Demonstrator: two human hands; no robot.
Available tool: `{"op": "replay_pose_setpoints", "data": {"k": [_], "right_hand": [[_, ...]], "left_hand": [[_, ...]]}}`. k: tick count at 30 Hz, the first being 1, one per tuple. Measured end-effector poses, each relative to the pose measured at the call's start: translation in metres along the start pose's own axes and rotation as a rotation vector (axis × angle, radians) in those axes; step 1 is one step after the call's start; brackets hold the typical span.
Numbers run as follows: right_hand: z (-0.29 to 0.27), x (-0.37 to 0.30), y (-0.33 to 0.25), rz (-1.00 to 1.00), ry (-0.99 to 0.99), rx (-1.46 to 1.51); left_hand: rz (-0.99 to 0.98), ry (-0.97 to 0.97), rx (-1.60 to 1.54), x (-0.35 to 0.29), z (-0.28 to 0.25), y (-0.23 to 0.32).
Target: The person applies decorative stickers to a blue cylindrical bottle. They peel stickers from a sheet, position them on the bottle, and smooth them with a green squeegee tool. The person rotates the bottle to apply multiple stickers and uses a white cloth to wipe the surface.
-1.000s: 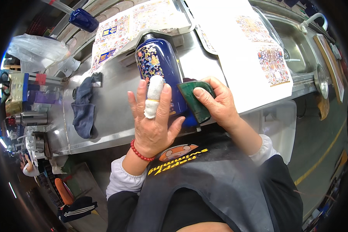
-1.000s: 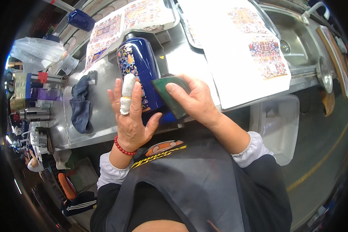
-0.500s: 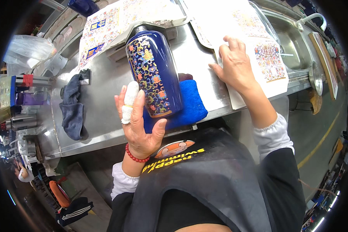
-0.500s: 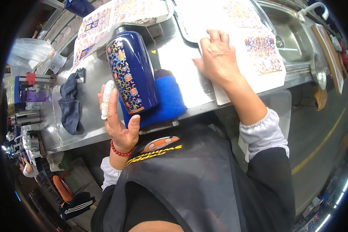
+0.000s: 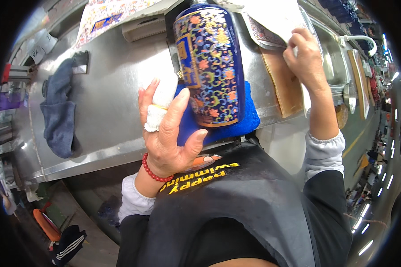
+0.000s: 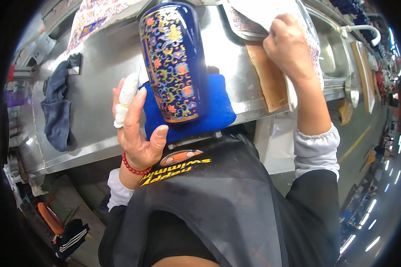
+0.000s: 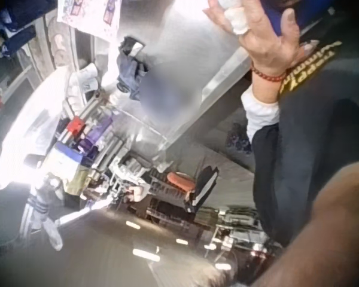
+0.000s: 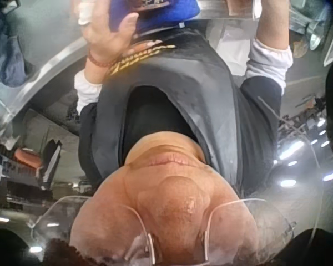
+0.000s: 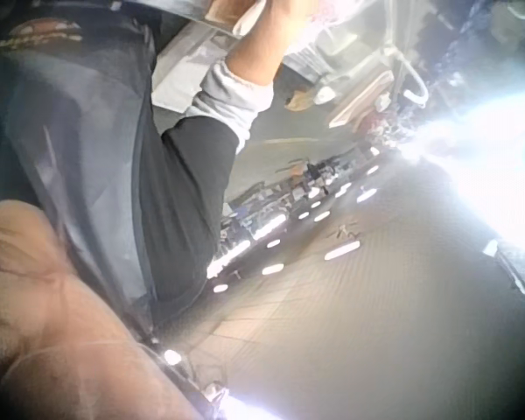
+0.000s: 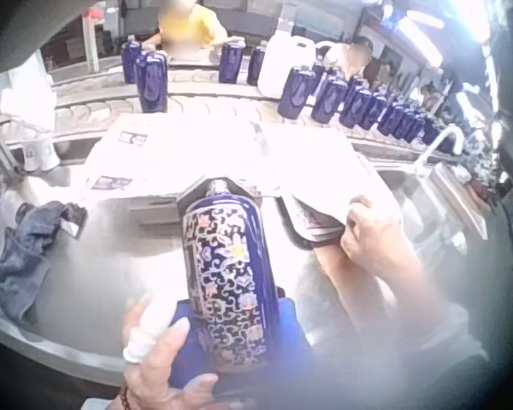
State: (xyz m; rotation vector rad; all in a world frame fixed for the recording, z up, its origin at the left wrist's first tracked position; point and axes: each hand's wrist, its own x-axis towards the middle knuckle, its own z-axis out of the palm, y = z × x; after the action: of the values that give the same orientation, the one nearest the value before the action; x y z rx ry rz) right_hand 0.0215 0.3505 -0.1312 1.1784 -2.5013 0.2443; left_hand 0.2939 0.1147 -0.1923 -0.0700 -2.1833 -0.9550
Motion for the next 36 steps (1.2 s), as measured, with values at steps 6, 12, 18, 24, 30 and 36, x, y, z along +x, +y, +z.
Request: {"op": "replay_pose_setpoints", "data": {"k": [6,12,18,24,30,36], "right_hand": [[-0.03,0.023,0.028,0.072,-0.074,0.006],[-0.052,0.048,0.038,0.071,-0.142,-0.08],[-0.031,0.027,0.022,-0.07,-0.125,-0.08],[-0.012,-0.003,-0.033,0.122,-0.131,0.227],[-0.013,-0.012,-0.098,0.144,-0.091,0.59],[0.0,-0.018,-0.109,0.022,-0.079,0.78]], "left_hand": [[-0.051,0.026,-0.082,-0.004,-0.003,-0.007],[-0.064,0.002,-0.139,-0.004,-0.007,-0.01],[-0.076,-0.198,-0.047,0.005,-0.013,-0.009],[-0.097,-0.323,-0.036,0.037,-0.012,-0.007],[-0.041,-0.301,0.128,0.078,-0.003,0.003],[0.041,-0.375,0.292,0.114,0.009,0.023]]}}
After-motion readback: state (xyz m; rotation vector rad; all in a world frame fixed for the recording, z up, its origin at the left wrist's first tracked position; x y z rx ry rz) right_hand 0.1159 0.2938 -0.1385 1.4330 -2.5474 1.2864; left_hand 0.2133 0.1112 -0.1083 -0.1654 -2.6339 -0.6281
